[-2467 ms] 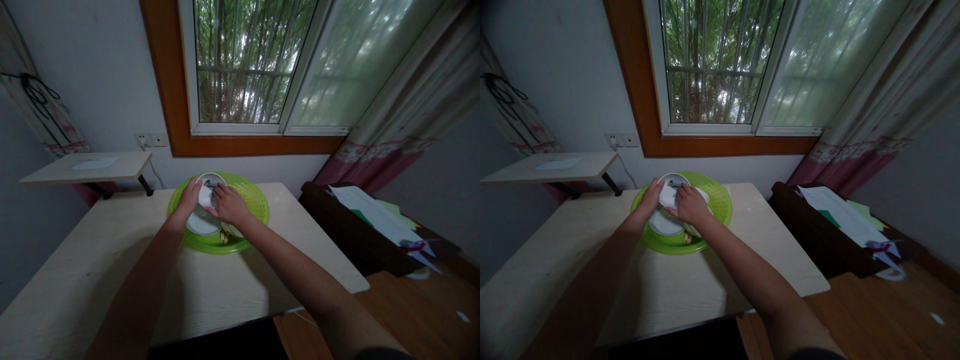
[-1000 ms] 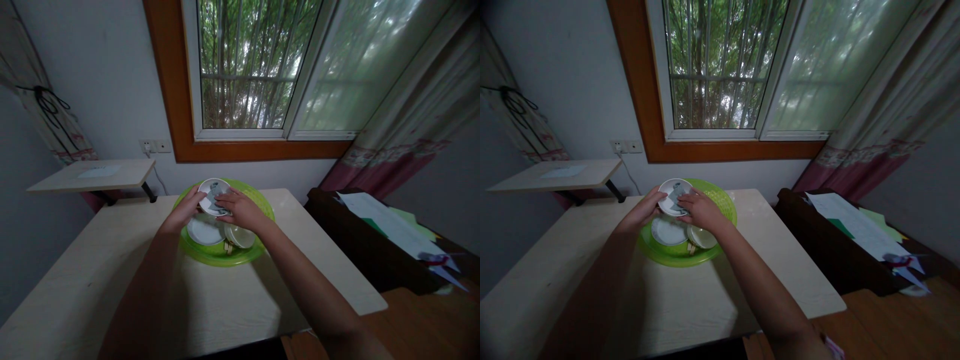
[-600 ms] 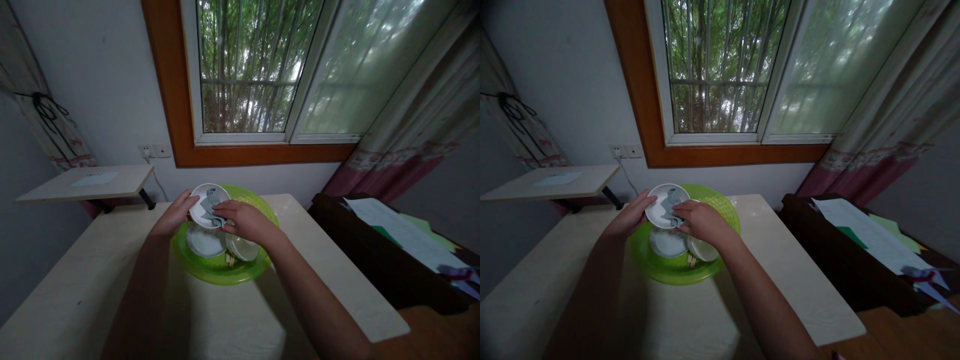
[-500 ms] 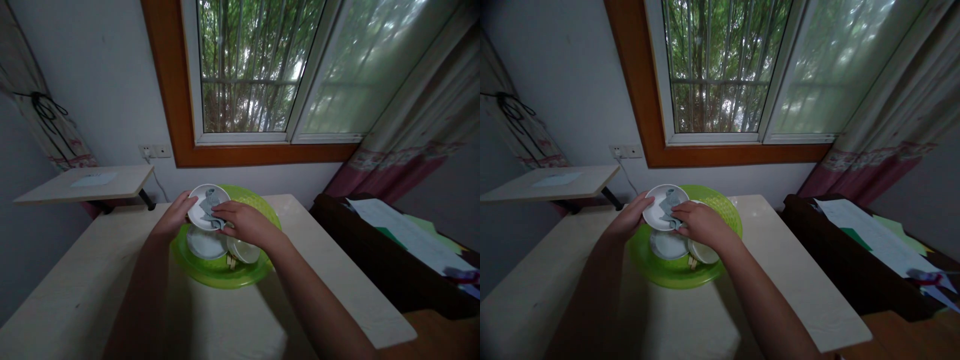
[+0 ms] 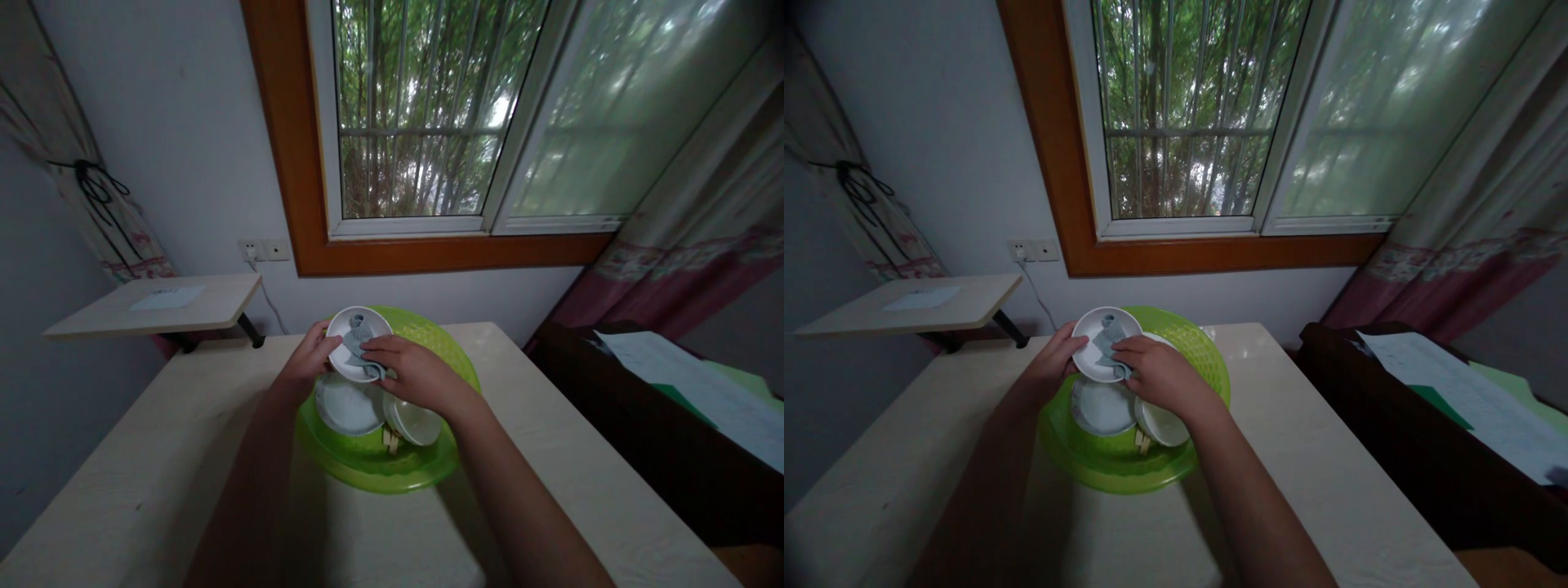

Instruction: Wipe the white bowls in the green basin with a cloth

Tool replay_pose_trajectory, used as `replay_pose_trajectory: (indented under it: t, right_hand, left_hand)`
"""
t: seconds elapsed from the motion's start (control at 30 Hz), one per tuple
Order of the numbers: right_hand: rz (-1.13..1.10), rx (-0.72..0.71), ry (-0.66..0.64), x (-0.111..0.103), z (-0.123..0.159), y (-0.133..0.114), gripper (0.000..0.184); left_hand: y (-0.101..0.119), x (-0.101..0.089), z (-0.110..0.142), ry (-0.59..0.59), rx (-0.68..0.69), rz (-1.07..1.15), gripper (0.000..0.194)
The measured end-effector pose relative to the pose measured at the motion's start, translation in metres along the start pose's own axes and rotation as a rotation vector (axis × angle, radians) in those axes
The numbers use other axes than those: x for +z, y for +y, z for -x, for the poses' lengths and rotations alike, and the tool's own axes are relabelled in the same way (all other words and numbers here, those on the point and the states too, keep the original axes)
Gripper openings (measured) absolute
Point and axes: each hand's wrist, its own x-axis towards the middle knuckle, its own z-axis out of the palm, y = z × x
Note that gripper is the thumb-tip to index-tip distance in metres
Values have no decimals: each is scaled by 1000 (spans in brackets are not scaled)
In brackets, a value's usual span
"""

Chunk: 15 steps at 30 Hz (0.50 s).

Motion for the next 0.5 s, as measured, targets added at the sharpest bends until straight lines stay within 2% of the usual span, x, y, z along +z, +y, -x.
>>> replay_pose_trajectory:
  t: [0.23, 0.5]
  right_hand:
    - [10, 39, -16, 1, 3, 0, 45]
    - [16, 28, -88, -6, -2, -21, 33]
  left_hand:
    - [-2, 4, -1, 0, 7, -41, 38]
    - [-2, 2, -1, 75, 77, -129, 36]
